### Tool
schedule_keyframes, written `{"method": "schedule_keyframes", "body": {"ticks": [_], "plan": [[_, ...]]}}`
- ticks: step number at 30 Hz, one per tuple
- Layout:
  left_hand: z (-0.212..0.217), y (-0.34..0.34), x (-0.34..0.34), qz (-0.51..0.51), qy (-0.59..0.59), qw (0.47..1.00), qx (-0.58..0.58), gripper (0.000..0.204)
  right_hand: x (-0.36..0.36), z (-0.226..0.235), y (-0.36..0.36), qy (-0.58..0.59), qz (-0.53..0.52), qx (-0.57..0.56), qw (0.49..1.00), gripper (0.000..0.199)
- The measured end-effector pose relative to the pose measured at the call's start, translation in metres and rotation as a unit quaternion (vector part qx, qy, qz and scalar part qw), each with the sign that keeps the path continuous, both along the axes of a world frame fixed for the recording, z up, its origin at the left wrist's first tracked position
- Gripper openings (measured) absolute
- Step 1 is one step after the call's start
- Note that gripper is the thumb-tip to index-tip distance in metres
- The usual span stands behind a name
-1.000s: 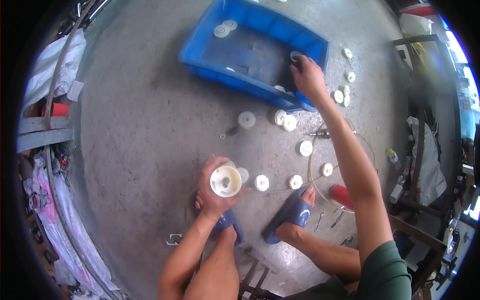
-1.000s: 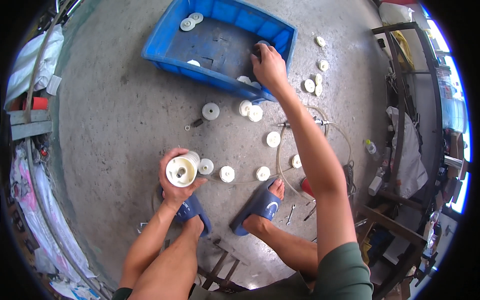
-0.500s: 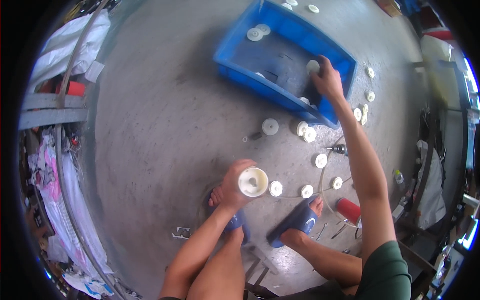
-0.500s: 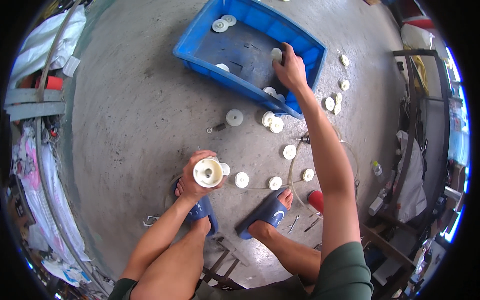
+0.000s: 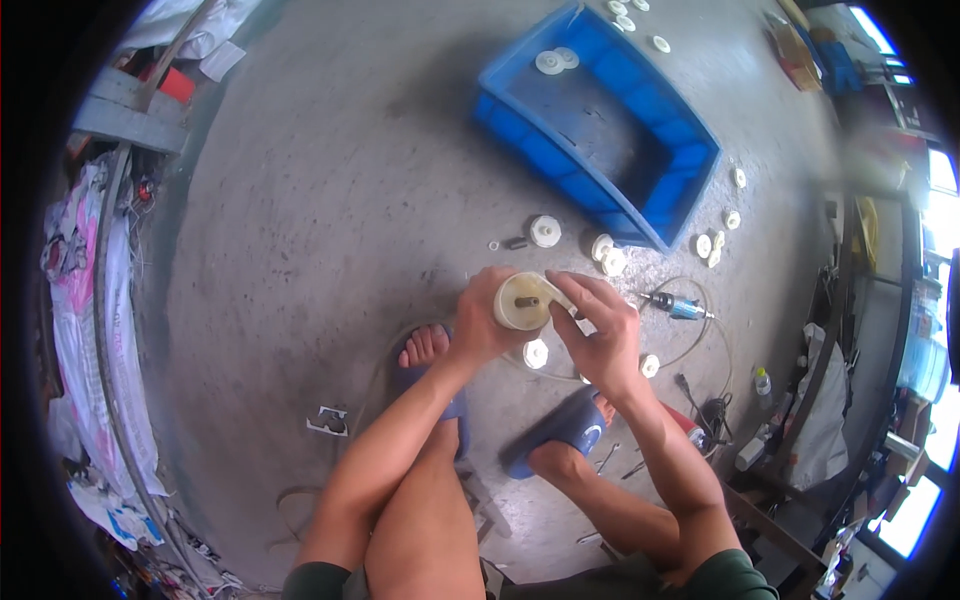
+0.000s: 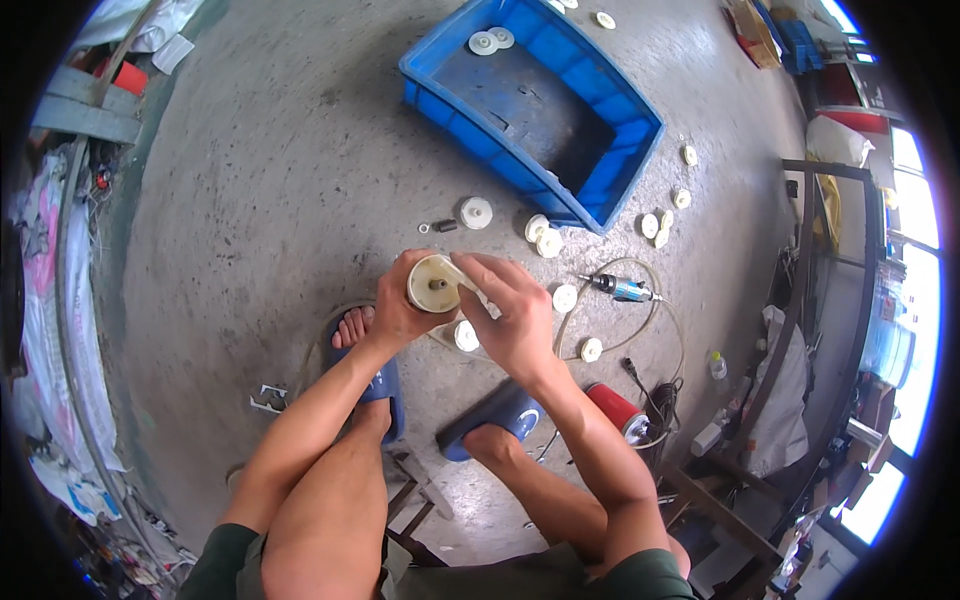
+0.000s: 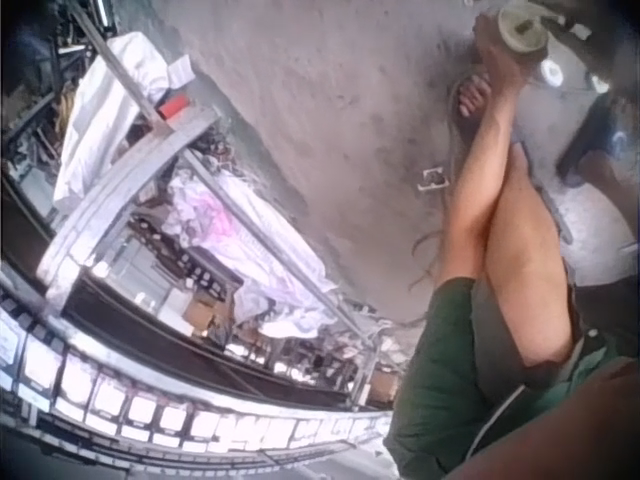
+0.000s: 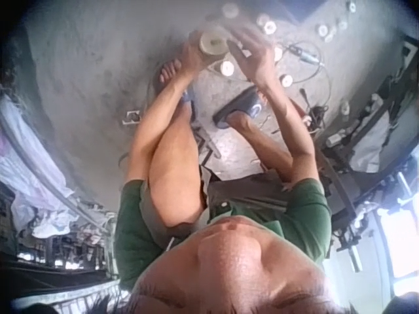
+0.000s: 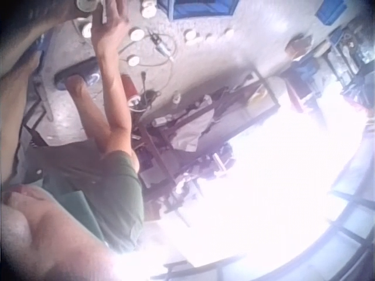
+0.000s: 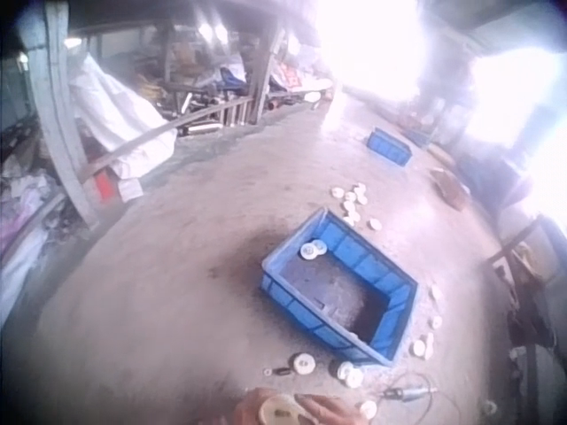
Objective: The person sits on the floor and assembles a pump by inserting white discs onto a shaft and then secures the assembly using various tools and parts on a workbench.
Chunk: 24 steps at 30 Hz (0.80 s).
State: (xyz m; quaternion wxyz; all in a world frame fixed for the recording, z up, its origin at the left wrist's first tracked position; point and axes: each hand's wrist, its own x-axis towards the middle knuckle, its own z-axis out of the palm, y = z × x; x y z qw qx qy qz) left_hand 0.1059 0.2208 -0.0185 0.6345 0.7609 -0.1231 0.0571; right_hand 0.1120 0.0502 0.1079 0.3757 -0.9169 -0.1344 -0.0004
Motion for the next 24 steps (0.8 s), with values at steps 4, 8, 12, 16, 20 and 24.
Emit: {"method": "schedule_keyframes", "body": {"ticks": [4, 8, 12, 16, 20, 24], "plan": [[0.000, 0.000, 0.002, -0.008, -0.031, 0.999, 0.016, 0.071, -0.013, -0.009, 0.004, -0.119, 0.009, -0.092, 0.989, 0.058], [0.002, -0.007, 0.002, 0.016, 0.010, 1.000, -0.025, 0.061, -0.021, -0.022, -0.002, -0.168, 0.030, -0.117, 0.978, 0.063], [0.005, 0.011, 0.008, -0.044, 0.062, 0.997, -0.018, 0.064, -0.016, -0.018, -0.012, -0.154, 0.115, -0.075, 0.979, 0.061], [0.007, 0.025, 0.011, -0.128, 0.063, 0.990, -0.010, 0.068, -0.002, -0.002, -0.019, -0.142, 0.203, -0.073, 0.966, 0.052], [0.015, 0.027, 0.011, -0.137, 0.074, 0.988, -0.013, 0.070, 0.005, 0.012, -0.012, -0.107, 0.226, -0.054, 0.967, 0.046], [0.021, 0.026, 0.007, -0.145, 0.081, 0.985, -0.038, 0.067, 0.018, 0.023, -0.013, -0.040, 0.275, 0.002, 0.961, 0.041]]}}
